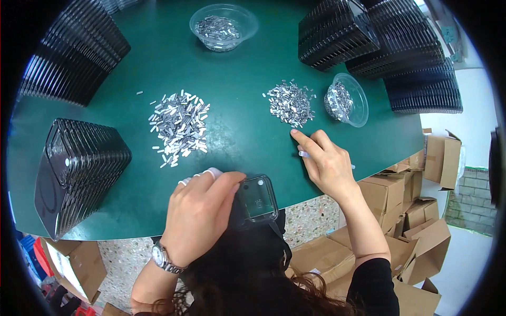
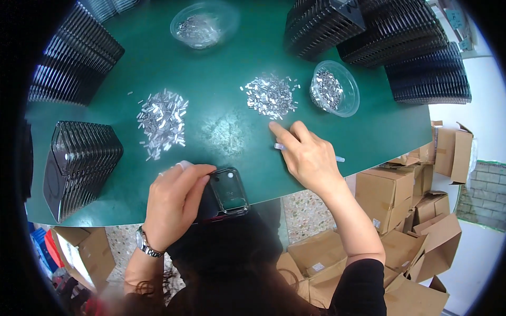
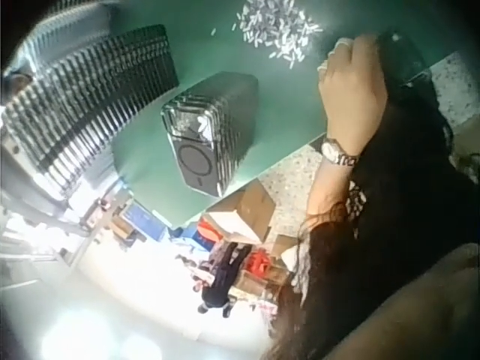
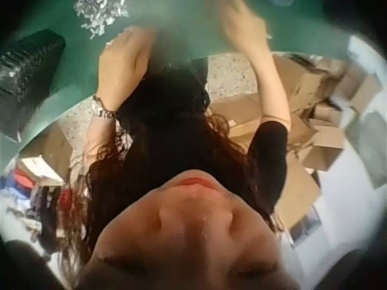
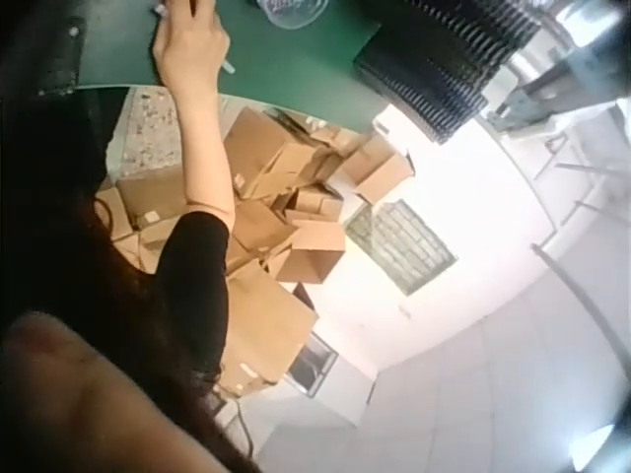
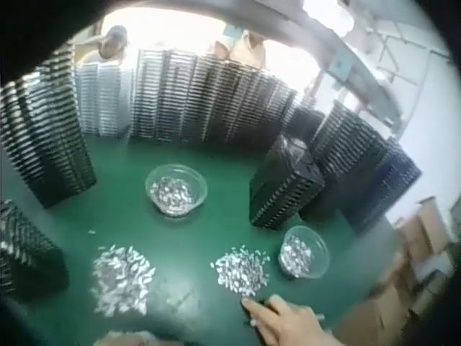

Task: Assembling small metal components onto a phone case using a pen-like tool.

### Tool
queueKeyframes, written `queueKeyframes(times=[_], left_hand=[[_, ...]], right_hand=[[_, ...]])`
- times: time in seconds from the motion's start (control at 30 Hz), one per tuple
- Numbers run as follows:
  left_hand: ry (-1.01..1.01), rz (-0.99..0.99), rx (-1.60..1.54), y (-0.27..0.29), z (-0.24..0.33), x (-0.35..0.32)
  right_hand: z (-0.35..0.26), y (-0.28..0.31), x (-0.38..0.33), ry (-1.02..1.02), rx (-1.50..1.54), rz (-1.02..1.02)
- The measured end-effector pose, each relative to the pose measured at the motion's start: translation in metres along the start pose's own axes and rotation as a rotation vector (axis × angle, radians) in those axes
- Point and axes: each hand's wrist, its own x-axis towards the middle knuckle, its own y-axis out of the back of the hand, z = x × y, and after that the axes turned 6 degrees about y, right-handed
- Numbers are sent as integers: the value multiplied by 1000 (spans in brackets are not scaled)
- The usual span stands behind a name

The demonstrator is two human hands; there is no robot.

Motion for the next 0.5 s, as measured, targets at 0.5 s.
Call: queueKeyframes(times=[0.5], left_hand=[[28,-56,63,-12,-9,3]], right_hand=[[3,-4,6,-120,370,49]])
